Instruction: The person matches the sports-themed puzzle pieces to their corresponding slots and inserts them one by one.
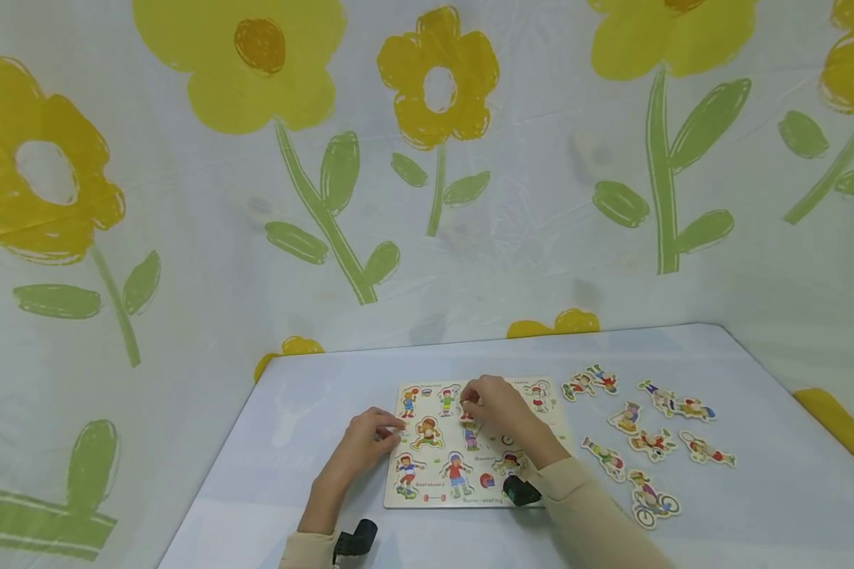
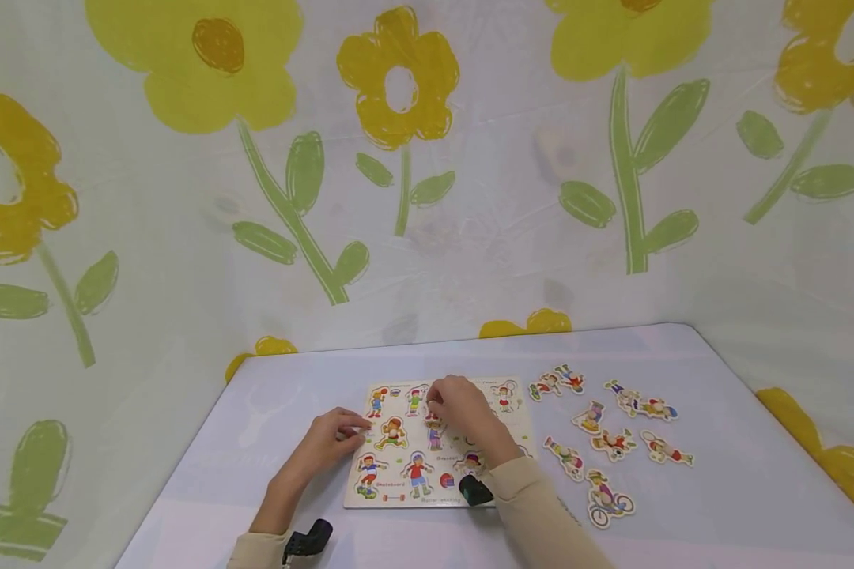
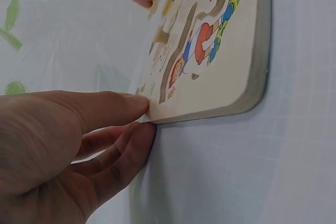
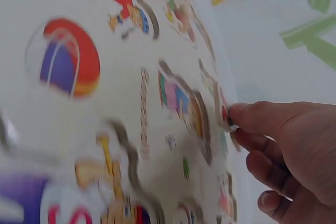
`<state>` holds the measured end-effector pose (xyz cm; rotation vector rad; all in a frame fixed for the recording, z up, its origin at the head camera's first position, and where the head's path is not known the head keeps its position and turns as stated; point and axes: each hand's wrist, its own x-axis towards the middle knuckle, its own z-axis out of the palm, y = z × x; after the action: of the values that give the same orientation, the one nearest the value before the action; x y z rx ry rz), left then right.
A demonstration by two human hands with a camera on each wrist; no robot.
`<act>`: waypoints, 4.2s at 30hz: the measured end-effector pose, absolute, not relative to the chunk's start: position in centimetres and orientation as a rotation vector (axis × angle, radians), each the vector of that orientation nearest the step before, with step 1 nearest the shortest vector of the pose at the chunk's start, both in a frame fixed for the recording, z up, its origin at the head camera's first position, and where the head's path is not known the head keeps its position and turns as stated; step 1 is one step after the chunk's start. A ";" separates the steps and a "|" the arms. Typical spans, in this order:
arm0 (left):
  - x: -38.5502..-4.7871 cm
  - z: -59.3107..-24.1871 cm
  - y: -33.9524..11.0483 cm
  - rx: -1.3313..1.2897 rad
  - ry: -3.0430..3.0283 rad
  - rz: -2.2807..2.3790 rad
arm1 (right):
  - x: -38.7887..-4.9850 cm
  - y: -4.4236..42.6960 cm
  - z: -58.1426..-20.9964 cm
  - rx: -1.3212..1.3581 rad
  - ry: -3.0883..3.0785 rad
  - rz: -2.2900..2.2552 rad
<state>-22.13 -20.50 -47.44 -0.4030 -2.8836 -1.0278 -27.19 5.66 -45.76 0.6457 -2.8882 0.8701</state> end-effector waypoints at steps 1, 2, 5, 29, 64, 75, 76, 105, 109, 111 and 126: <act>-22.1 -47.4 -20.5 -0.412 -2.883 -1.029 | -27.3 5.2 -45.8 0.658 -2.877 0.861; -22.1 -47.5 -20.5 -0.421 -2.884 -1.025 | -27.3 4.8 -45.9 0.667 -2.868 0.852; -22.2 -47.5 -20.4 -0.423 -2.889 -1.027 | -27.6 3.5 -45.9 0.699 -2.833 0.856; -22.3 -47.5 -20.8 -0.489 -2.848 -1.020 | -28.5 -4.1 -46.1 0.676 -2.865 0.511; -22.2 -47.5 -20.8 -0.500 -2.834 -1.032 | -27.2 -4.9 -47.6 0.671 -2.753 0.554; -22.5 -47.5 -21.0 -0.530 -2.836 -1.025 | -27.5 -4.5 -47.5 0.639 -2.792 0.505; -22.5 -47.5 -21.0 -0.533 -2.837 -1.024 | -27.5 -4.4 -47.6 0.634 -2.801 0.532; -22.5 -47.7 -20.7 -0.445 -2.882 -1.038 | -26.5 2.5 -47.6 0.583 -2.703 0.762; -22.5 -47.8 -20.6 -0.426 -2.890 -1.034 | -26.5 3.4 -47.3 0.566 -2.715 0.750; -22.5 -47.8 -20.6 -0.430 -2.888 -1.033 | -26.6 3.9 -47.2 0.557 -2.725 0.774; -22.3 -47.6 -20.6 -0.393 -2.887 -1.040 | -28.6 8.7 -47.0 0.499 -2.730 0.681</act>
<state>-22.26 -20.62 -47.65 -0.3926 -2.8872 -1.0403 -28.57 8.74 -47.03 0.4992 -2.7304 0.6812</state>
